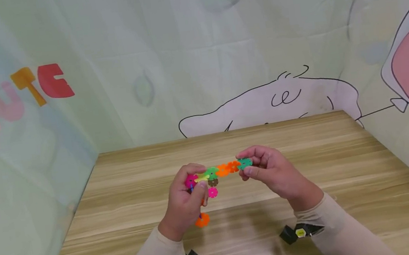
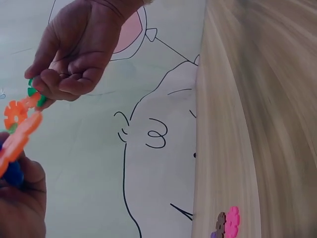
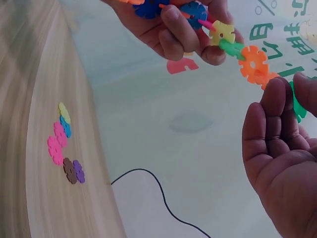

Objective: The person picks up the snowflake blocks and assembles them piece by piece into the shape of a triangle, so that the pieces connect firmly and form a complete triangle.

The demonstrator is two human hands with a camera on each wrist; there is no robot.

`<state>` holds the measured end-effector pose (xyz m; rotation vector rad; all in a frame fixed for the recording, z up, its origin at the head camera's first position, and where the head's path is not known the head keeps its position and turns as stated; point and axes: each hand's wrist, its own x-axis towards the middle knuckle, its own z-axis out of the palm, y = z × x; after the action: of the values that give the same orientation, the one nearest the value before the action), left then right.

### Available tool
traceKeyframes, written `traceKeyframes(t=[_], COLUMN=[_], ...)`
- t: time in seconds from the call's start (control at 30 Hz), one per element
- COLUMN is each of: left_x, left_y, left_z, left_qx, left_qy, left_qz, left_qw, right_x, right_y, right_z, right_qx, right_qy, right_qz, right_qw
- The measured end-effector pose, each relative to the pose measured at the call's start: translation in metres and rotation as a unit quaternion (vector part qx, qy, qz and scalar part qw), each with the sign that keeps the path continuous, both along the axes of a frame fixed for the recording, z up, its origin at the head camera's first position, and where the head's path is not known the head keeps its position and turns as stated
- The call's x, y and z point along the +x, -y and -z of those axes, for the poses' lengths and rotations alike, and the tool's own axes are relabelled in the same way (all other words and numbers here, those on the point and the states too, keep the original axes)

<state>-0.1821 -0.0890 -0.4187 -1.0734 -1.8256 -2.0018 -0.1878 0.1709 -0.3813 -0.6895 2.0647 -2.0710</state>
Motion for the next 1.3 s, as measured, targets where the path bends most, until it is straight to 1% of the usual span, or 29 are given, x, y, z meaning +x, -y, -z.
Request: traceKeyframes(t=[0.23,0.33,0.4,0.5,0.6,0.7,0.77,0.83,0.87,0.97,1.2,1.3], left_x=[0.0,-0.001,-0.001,-0.001,-0.001,-0.001,-0.001,0.0,0.0,0.002,0.005,0.005], left_y=[0.002,0.002,0.002,0.002,0.002,0.001,0.001,0.001,0.001,0.001,0.002,0.004], left_z=[-0.003,-0.003,-0.004,-0.004,-0.003,-0.003,-0.003,-0.005,-0.006,-0.009,-0.013,-0.015], left_qx=[-0.021,-0.023,-0.023,-0.025,-0.024,-0.021,-0.018,-0.019,-0.02,-0.023,-0.028,-0.031], left_qy=[0.026,0.047,0.061,0.077,0.088,0.095,0.101,0.109,0.116,0.134,0.179,0.189], left_qz=[-0.006,-0.01,-0.014,-0.017,-0.013,-0.006,0.0,0.007,0.01,0.021,0.029,0.034], left_qw=[0.9994,0.9986,0.9978,0.9966,0.9957,0.9952,0.9948,0.9938,0.993,0.9904,0.9831,0.9808], right_x=[-0.005,-0.006,-0.007,-0.005,-0.004,-0.002,-0.002,-0.002,-0.001,0.0,0.001,0.002], right_y=[-0.003,-0.004,-0.005,-0.002,0.001,0.005,0.008,0.01,0.012,0.014,0.017,0.017], right_z=[0.002,0.003,0.004,0.005,0.008,0.011,0.012,0.014,0.014,0.016,0.017,0.016], right_qx=[0.041,0.071,0.099,0.145,0.185,0.207,0.212,0.209,0.208,0.203,0.195,0.201], right_qy=[-0.035,-0.062,-0.087,-0.138,-0.203,-0.281,-0.323,-0.352,-0.361,-0.374,-0.383,-0.377], right_qz=[0.003,0.016,0.034,0.067,0.086,0.081,0.074,0.067,0.065,0.061,0.055,0.056], right_qw=[0.9985,0.9954,0.9907,0.9776,0.9576,0.9337,0.9193,0.9097,0.907,0.903,0.9015,0.9023])
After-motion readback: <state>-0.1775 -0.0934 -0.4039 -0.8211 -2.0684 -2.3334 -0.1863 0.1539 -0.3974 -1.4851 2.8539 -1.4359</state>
